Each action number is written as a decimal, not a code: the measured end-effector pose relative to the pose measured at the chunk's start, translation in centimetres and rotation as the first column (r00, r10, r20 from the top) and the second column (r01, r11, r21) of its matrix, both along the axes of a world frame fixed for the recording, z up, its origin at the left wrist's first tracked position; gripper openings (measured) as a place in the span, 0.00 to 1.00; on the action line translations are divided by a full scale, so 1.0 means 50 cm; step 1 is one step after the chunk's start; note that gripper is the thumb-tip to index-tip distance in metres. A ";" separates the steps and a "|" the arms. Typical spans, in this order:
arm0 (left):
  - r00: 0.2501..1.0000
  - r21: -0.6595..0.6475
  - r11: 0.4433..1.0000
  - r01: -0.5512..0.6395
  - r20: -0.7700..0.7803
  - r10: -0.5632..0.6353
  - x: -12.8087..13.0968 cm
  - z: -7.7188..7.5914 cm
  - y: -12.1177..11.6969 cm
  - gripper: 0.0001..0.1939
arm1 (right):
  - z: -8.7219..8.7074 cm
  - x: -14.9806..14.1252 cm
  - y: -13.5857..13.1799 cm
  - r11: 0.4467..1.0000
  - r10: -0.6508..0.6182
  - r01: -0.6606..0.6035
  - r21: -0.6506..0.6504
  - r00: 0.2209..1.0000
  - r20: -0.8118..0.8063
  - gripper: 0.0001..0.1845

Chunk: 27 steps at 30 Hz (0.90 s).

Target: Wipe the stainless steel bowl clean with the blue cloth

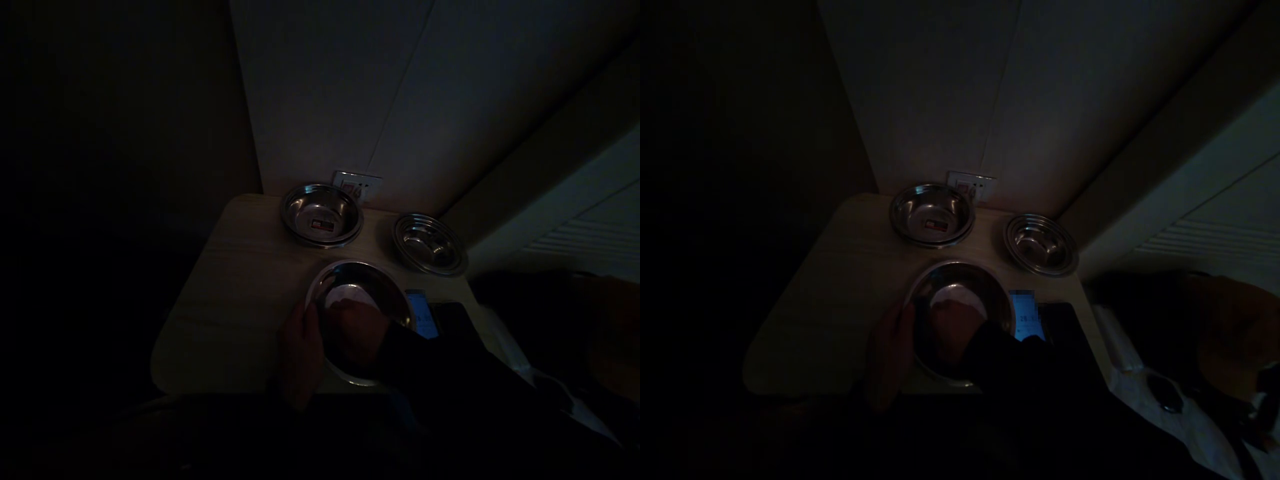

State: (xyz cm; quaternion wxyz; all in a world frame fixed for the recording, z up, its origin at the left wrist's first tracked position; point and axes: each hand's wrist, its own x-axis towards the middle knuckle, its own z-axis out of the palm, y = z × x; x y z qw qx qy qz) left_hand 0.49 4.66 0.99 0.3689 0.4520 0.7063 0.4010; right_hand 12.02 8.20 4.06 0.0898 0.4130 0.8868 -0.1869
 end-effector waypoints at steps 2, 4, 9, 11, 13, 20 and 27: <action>1.000 -0.002 1.000 0.011 -0.001 -0.011 -0.003 0.003 -0.001 0.16 | -0.005 -0.006 0.016 0.996 -0.050 0.049 0.070 0.999 0.016 0.13; 1.000 -0.011 1.000 0.018 0.020 -0.018 -0.005 0.005 -0.002 0.17 | -0.011 -0.013 0.038 0.982 -0.121 0.116 0.151 0.992 0.028 0.13; 0.996 -0.038 0.998 -0.042 0.074 0.044 0.004 0.007 -0.017 0.18 | -0.005 0.000 0.071 0.931 -0.280 0.261 0.255 0.959 0.042 0.13; 0.992 -0.088 0.991 -0.097 0.072 0.104 0.008 0.008 -0.032 0.19 | 0.009 0.020 0.066 0.913 -0.324 0.299 0.279 0.945 0.047 0.12; 0.986 -0.157 0.977 -0.142 0.069 0.154 0.008 0.009 -0.051 0.21 | 0.029 0.047 0.052 0.892 -0.356 0.335 0.304 0.935 0.013 0.12; 0.994 -0.216 0.974 -0.074 0.062 0.090 -0.035 0.021 -0.056 0.22 | 0.119 0.153 -0.010 0.727 -0.212 0.469 0.502 0.848 -0.485 0.12; 0.993 -0.041 0.995 0.090 0.086 -0.087 -0.052 0.010 0.011 0.19 | 0.103 0.144 -0.036 0.734 -0.094 0.283 0.618 0.943 -0.320 0.13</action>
